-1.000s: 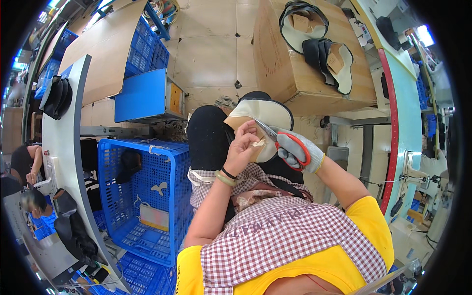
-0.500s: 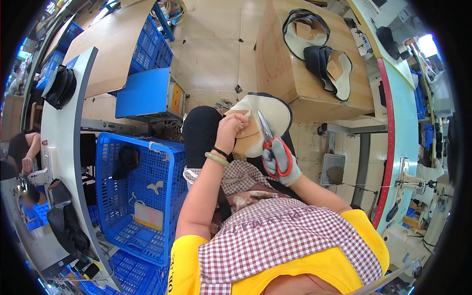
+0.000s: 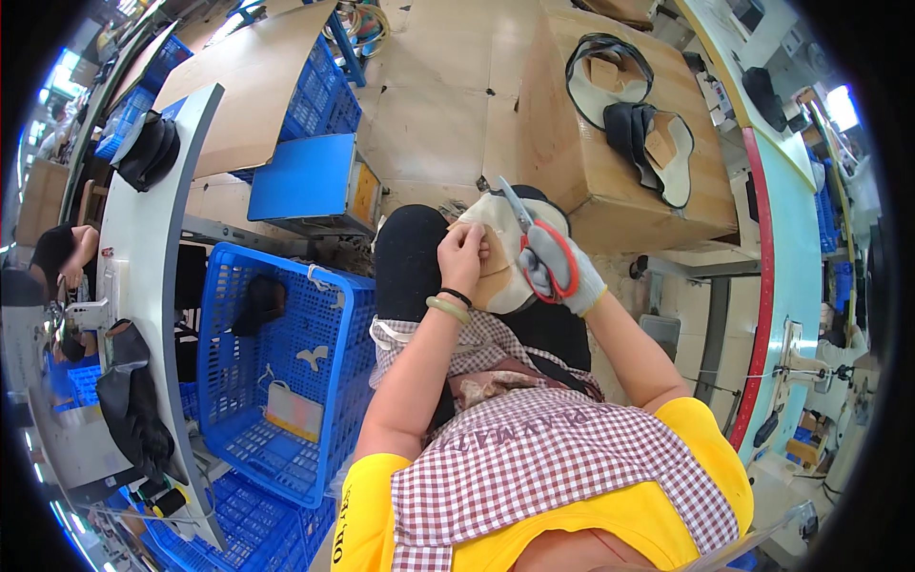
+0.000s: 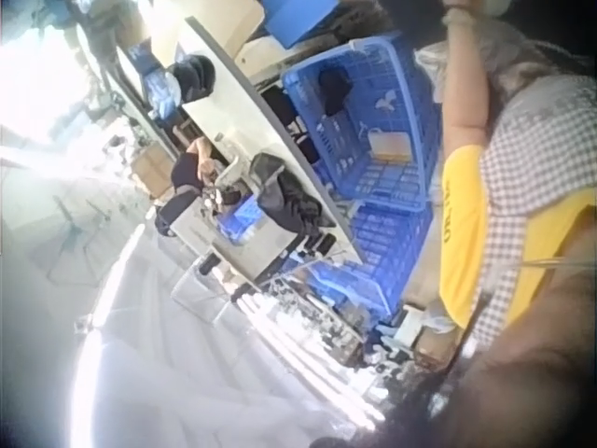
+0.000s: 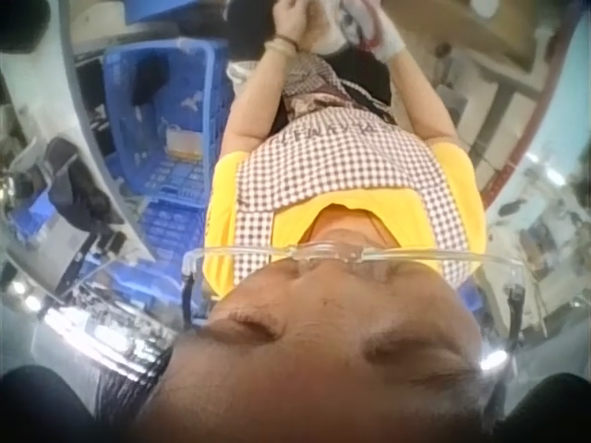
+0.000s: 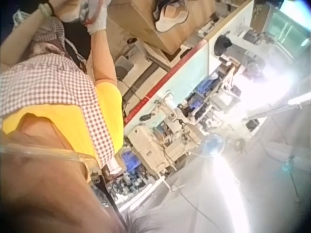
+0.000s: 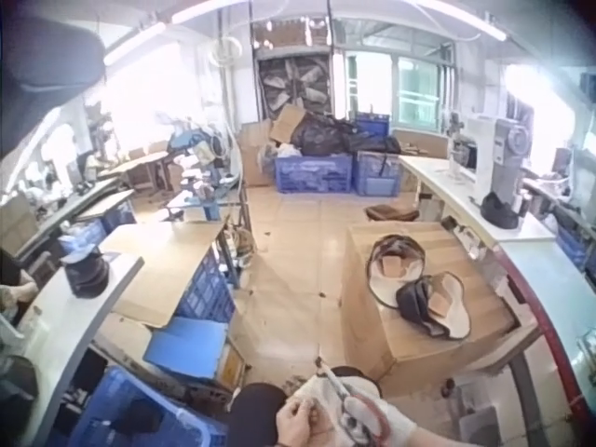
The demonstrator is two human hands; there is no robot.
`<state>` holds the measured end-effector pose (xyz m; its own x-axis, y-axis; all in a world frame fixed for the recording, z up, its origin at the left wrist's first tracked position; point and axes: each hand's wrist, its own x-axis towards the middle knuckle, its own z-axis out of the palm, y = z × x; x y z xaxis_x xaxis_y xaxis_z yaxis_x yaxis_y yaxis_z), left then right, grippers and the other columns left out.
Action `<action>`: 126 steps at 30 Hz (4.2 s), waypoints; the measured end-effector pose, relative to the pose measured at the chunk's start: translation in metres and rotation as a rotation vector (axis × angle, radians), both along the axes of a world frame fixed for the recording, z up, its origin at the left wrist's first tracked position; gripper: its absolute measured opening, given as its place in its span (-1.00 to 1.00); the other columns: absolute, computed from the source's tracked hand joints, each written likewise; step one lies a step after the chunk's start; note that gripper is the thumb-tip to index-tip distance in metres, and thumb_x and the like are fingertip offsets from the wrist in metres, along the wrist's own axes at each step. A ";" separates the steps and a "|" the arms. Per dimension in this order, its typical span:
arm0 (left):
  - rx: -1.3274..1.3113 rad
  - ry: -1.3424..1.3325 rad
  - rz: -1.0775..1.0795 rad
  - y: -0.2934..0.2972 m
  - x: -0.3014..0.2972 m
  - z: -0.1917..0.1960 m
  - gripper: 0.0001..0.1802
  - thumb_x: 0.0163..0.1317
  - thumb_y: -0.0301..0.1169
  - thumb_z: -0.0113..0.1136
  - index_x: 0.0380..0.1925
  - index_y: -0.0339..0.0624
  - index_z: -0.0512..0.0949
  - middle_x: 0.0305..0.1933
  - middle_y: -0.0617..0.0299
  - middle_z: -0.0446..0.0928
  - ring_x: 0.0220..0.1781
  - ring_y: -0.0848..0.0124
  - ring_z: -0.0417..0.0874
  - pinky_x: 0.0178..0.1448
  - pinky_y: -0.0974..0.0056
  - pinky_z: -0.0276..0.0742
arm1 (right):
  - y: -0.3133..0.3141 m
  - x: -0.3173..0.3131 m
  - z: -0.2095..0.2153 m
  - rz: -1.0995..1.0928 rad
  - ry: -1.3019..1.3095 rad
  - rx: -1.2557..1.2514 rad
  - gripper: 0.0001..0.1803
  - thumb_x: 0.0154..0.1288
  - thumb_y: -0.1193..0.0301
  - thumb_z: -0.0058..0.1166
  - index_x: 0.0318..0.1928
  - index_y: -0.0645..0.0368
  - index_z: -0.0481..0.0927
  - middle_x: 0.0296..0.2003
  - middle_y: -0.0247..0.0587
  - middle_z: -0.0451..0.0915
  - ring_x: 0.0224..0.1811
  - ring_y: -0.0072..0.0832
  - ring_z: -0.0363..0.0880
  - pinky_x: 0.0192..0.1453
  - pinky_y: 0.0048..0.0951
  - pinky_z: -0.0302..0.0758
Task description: Trimming excess material from shoe components using scissors.
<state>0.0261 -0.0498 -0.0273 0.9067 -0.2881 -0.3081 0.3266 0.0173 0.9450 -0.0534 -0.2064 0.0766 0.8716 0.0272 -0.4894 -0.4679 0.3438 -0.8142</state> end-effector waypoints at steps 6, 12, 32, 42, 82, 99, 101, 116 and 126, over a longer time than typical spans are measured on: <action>-0.702 0.427 0.155 0.012 -0.004 0.008 -0.71 0.39 -0.26 0.03 -0.27 -0.32 0.49 -0.35 0.23 0.50 -0.37 0.44 0.56 -0.25 0.39 0.51 | -0.018 -0.009 -0.026 0.001 -0.036 0.109 -0.45 0.39 -0.08 -0.17 -0.51 0.14 0.41 -0.74 -0.43 0.30 -0.82 -0.66 0.15 -0.74 -0.62 0.09; -0.455 0.201 -0.015 0.015 -0.009 0.017 -0.83 0.26 -0.43 0.16 -0.26 -0.35 0.56 -0.37 0.27 0.52 -0.36 0.52 0.53 -0.20 0.45 0.46 | -0.019 -0.023 -0.025 0.051 -0.043 -0.020 -0.53 0.41 -0.01 -0.14 -0.43 0.13 0.43 -0.65 -0.40 0.40 -0.73 -0.68 0.25 -0.68 -0.65 0.16; -0.160 0.231 0.061 -0.013 -0.012 0.022 -0.88 0.19 -0.44 0.19 -0.43 -0.29 0.60 -0.44 0.41 0.52 -0.41 0.65 0.44 -0.30 0.50 0.36 | -0.017 -0.052 0.020 0.181 0.181 -0.027 -0.28 0.36 0.17 -0.03 0.44 -0.04 0.02 -0.47 -0.34 0.53 -0.71 -0.71 0.38 -0.68 -0.67 0.32; -0.089 0.086 0.137 -0.024 -0.018 0.007 -0.86 0.17 -0.44 0.20 -0.45 -0.32 0.58 -0.45 0.34 0.53 -0.42 0.59 0.45 -0.29 0.43 0.40 | 0.001 -0.044 0.014 0.058 0.263 0.039 -0.49 0.39 0.12 -0.06 0.27 -0.04 0.27 -0.48 -0.43 0.46 -0.68 -0.79 0.32 -0.66 -0.74 0.27; -0.217 0.021 -0.438 0.017 -0.021 0.028 -0.89 0.21 -0.44 0.12 -0.42 -0.24 0.44 -0.32 0.33 0.31 -0.28 0.57 0.34 -0.17 0.45 0.31 | -0.036 -0.019 0.013 0.292 0.254 0.038 -0.37 0.37 0.10 -0.03 0.36 0.00 0.19 -0.52 -0.47 0.42 -0.67 -0.78 0.24 -0.65 -0.75 0.21; -0.192 -0.135 -0.557 0.033 -0.015 0.030 -0.88 0.21 -0.44 0.09 -0.42 -0.25 0.40 -0.32 0.32 0.29 -0.28 0.54 0.31 -0.15 0.43 0.29 | -0.003 -0.012 0.008 -0.009 0.465 0.324 -0.60 0.37 -0.04 -0.06 -0.21 0.05 0.45 -0.57 -0.33 0.51 -0.78 -0.67 0.28 -0.79 -0.68 0.23; -0.175 -0.168 -0.564 0.033 -0.016 0.030 -0.88 0.21 -0.44 0.09 -0.42 -0.25 0.40 -0.33 0.32 0.29 -0.28 0.54 0.31 -0.15 0.42 0.29 | 0.003 -0.013 0.010 -0.025 0.469 0.357 -0.58 0.35 -0.06 -0.05 -0.22 0.05 0.45 -0.56 -0.32 0.51 -0.78 -0.66 0.29 -0.79 -0.66 0.25; -0.166 -0.157 -0.608 0.052 -0.016 0.037 -0.91 0.23 -0.47 0.07 -0.39 -0.24 0.40 -0.27 0.32 0.30 -0.23 0.55 0.33 -0.16 0.43 0.32 | 0.033 0.001 -0.001 -0.063 0.426 0.160 -0.60 0.35 -0.04 -0.07 -0.31 0.04 0.38 -0.60 -0.43 0.41 -0.78 -0.68 0.27 -0.78 -0.65 0.24; 0.094 -0.002 0.003 0.035 0.004 0.019 -0.72 0.23 -0.33 0.24 -0.25 -0.29 0.41 -0.47 0.31 0.47 -0.49 0.58 0.42 -0.36 0.44 0.40 | 0.028 -0.008 -0.013 -0.066 0.361 0.209 -0.62 0.33 -0.03 -0.01 -0.24 0.02 0.39 -0.56 -0.42 0.44 -0.70 -0.74 0.32 -0.73 -0.71 0.25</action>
